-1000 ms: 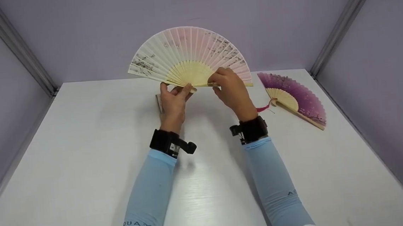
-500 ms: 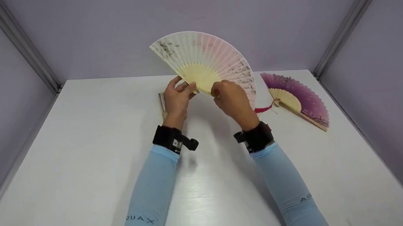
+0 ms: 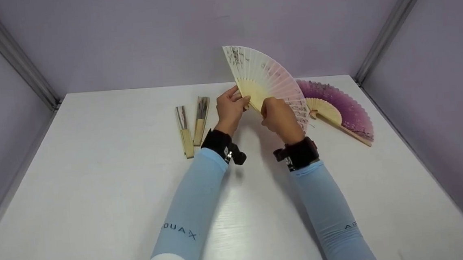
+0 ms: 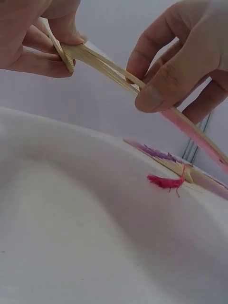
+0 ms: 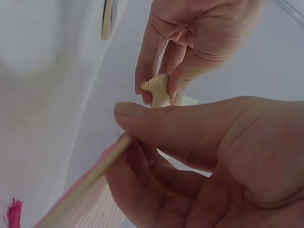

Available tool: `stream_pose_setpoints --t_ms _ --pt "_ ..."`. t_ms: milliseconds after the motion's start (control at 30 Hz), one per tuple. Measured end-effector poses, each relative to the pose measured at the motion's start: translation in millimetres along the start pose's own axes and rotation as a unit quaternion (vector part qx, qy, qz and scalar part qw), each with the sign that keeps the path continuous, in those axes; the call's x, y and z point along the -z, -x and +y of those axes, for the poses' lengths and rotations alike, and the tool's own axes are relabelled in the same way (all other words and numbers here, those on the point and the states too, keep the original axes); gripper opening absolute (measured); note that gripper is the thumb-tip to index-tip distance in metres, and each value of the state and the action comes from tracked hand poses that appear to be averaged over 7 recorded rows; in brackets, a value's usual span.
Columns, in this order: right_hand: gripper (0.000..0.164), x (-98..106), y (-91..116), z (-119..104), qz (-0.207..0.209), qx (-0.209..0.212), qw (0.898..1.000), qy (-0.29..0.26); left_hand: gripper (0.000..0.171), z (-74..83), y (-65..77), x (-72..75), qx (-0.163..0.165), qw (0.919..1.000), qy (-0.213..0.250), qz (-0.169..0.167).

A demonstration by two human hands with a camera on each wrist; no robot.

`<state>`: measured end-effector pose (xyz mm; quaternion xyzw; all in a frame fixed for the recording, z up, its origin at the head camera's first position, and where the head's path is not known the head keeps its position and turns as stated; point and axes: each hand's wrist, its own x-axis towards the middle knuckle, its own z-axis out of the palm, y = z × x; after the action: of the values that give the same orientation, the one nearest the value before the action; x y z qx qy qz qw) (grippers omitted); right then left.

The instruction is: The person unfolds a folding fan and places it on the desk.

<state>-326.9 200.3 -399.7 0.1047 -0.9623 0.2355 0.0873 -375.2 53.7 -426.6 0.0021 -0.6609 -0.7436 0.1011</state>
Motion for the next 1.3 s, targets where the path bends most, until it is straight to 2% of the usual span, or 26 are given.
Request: stream_pose_setpoints --t_ms 300,433,533,633,767,867,1000,1033,1167,1233,1267,1300 --pt "0.017 -7 -5 18 -0.066 -0.029 0.997 0.007 0.055 -20.7 -3.1 -13.5 0.019 0.9933 -0.114 0.002" --pt "0.02 -12 -7 22 -0.09 -0.041 0.995 0.008 0.054 -25.7 -3.6 -13.9 0.024 0.9899 -0.139 0.008" --pt "0.023 -15 -9 23 -0.114 -0.05 0.992 0.003 0.049 -29.2 -3.7 -13.0 0.032 0.9872 -0.155 0.015" --pt "0.024 -20 -10 24 -0.133 -0.054 0.99 0.002 0.037 -32.7 -3.1 -10.7 0.029 0.9808 -0.192 0.019" --pt "0.022 -27 -10 24 -0.138 -0.04 0.989 0.019 0.023 -37.9 -3.5 -7.3 0.021 0.9708 -0.238 0.024" --pt "0.02 -31 -9 22 -0.132 -0.031 0.99 0.026 0.02 -41.9 -5.5 -5.8 0.022 0.9675 -0.251 0.023" --pt "0.02 -33 -7 18 -0.125 -0.031 0.991 0.017 0.023 -43.3 -8.0 -6.2 0.029 0.9595 -0.279 0.021" --pt "0.02 -33 -6 18 -0.124 -0.033 0.992 0.013 0.024 -47.6 -13.2 -6.3 0.03 0.9574 -0.286 0.019" --pt "0.02 -33 -6 17 -0.119 -0.039 0.992 0.0 0.031 -41.9 -15.2 -11.6 0.06 0.9445 -0.323 0.005" --pt "0.02 -34 -6 17 -0.114 -0.042 0.993 -0.007 0.034 -42.7 -18.7 -13.1 0.07 0.9399 -0.334 -0.003" --pt "0.019 -35 -6 17 -0.112 -0.041 0.993 -0.007 0.036 -41.9 -19.2 -14.8 0.075 0.9345 -0.348 -0.002" --pt "0.019 -36 -7 17 -0.109 -0.039 0.993 -0.008 0.036 -47.3 -25.1 -15.1 0.076 0.9319 -0.355 -0.004"
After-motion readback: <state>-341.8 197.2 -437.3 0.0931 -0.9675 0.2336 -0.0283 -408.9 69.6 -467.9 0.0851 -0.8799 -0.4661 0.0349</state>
